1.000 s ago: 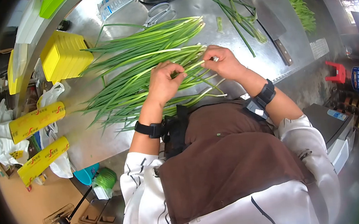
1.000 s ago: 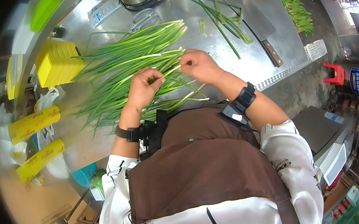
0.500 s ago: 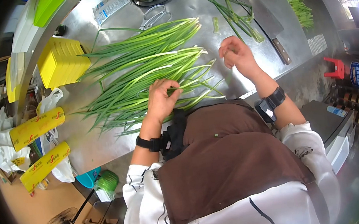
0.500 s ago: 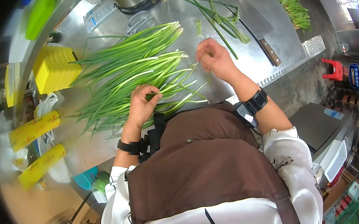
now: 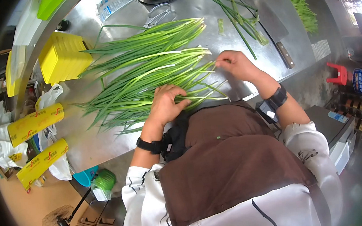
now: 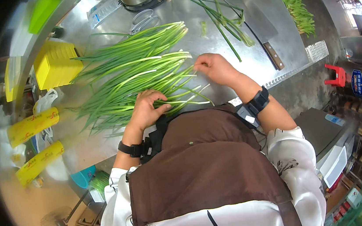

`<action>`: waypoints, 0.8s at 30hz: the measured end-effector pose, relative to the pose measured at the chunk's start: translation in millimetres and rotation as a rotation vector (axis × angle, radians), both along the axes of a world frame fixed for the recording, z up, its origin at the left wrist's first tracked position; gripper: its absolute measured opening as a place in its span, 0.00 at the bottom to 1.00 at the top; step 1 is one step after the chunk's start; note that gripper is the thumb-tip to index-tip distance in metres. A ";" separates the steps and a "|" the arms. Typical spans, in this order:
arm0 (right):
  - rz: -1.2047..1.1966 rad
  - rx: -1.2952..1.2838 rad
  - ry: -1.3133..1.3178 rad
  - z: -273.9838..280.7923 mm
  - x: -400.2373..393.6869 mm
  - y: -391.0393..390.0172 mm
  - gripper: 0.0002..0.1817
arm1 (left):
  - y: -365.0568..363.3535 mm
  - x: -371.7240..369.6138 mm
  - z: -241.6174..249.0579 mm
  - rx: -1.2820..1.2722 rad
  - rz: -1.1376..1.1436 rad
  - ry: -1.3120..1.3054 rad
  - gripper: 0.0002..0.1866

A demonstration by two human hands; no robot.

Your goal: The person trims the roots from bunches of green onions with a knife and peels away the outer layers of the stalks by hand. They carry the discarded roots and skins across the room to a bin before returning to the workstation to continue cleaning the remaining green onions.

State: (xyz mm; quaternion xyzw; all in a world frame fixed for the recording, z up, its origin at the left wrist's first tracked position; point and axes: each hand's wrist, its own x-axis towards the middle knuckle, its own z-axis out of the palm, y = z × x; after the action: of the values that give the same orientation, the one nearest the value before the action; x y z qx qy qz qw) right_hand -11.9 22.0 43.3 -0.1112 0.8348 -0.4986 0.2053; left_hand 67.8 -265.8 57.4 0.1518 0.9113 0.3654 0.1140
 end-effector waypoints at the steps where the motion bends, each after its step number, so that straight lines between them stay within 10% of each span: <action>1: 0.074 0.050 0.108 -3.9 3.6 -2.3 0.09 | 4.1 -0.8 4.8 0.019 -0.006 -0.016 0.06; 10: 0.233 0.589 0.437 -21.8 1.0 -40.5 0.07 | 25.7 -15.6 -19.3 -0.333 -0.058 0.150 0.06; 16: 0.103 0.481 0.373 -21.1 5.1 -24.5 0.07 | 30.7 -13.8 -29.1 -0.360 -0.009 0.220 0.21; 24: 0.278 0.369 0.379 -33.0 4.0 -29.5 0.07 | 34.2 -15.5 -22.7 -0.391 -0.025 0.114 0.18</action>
State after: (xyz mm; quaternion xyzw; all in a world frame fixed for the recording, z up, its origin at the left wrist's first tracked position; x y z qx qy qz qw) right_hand -8.0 -7.6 10.2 -0.2763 0.9115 -0.2759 0.1289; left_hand 52.3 -231.5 34.7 0.1583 0.9679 0.1707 0.0942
